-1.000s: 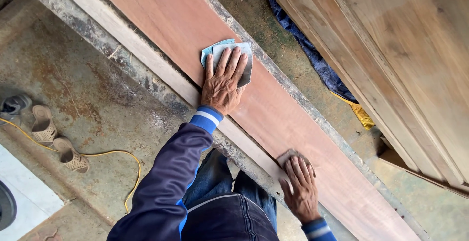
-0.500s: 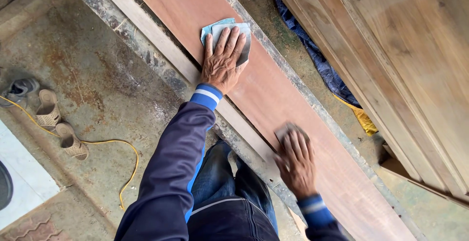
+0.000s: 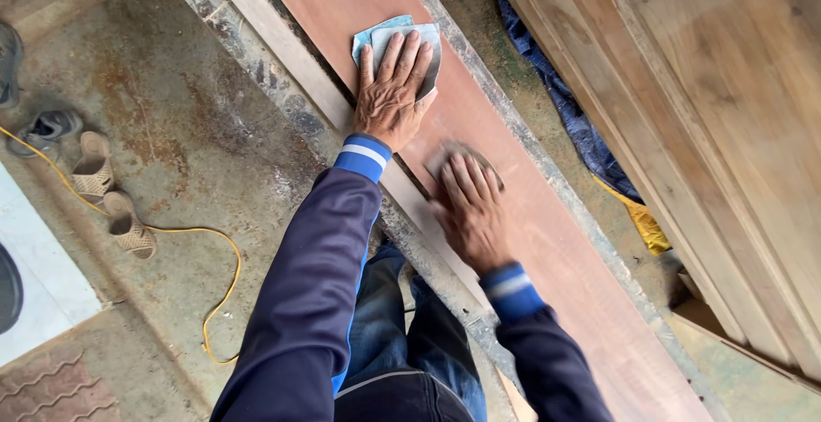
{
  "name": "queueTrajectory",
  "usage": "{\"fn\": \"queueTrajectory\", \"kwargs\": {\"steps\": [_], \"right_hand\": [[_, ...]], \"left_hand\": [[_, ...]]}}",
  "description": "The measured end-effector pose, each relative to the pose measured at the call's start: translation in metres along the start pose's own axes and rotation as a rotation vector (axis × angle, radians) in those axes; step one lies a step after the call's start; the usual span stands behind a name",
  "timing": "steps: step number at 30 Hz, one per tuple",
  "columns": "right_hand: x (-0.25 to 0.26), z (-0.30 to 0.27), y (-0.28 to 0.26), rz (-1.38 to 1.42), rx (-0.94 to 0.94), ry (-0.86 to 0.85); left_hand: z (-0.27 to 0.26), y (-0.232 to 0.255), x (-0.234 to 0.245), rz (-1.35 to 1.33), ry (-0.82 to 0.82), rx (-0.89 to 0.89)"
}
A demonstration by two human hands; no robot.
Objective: Sanding a long piece of wood using an electric orbital sander and manual sanding blocks.
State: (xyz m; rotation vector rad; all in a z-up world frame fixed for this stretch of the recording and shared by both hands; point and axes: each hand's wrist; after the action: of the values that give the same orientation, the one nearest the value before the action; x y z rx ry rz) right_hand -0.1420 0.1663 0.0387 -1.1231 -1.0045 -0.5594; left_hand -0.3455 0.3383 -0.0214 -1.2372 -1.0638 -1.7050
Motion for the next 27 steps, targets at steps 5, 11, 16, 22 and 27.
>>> {"fn": "queueTrajectory", "kwargs": {"steps": [5,11,16,22,27], "right_hand": [[0.010,-0.106,0.017,-0.109,0.026,-0.049],[-0.010,-0.041,-0.007,-0.037,0.035,-0.012],[-0.017,0.020,-0.022,-0.021,0.017,0.001],[0.039,-0.159,0.046,-0.100,-0.307,0.279],[0.047,-0.265,0.083,-0.257,-0.446,0.321]], "left_hand": [[0.000,0.002,-0.001,-0.047,0.042,0.016],[0.001,0.004,0.002,-0.028,0.020,0.024],[0.002,0.000,-0.005,-0.011,0.012,0.008],[-0.061,0.091,-0.001,-0.100,0.068,-0.063],[-0.212,0.271,-0.014,-0.367,-0.226,-0.179]]}}
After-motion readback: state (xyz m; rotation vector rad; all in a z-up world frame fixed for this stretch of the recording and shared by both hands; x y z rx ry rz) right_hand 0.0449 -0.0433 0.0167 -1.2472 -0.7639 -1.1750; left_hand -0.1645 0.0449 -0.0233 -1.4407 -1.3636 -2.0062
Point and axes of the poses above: each hand's wrist, its own z-axis towards the middle knuckle, its own x-axis out of the back of the hand, y = z × x, and after that the axes turned 1 degree about x, right-handed
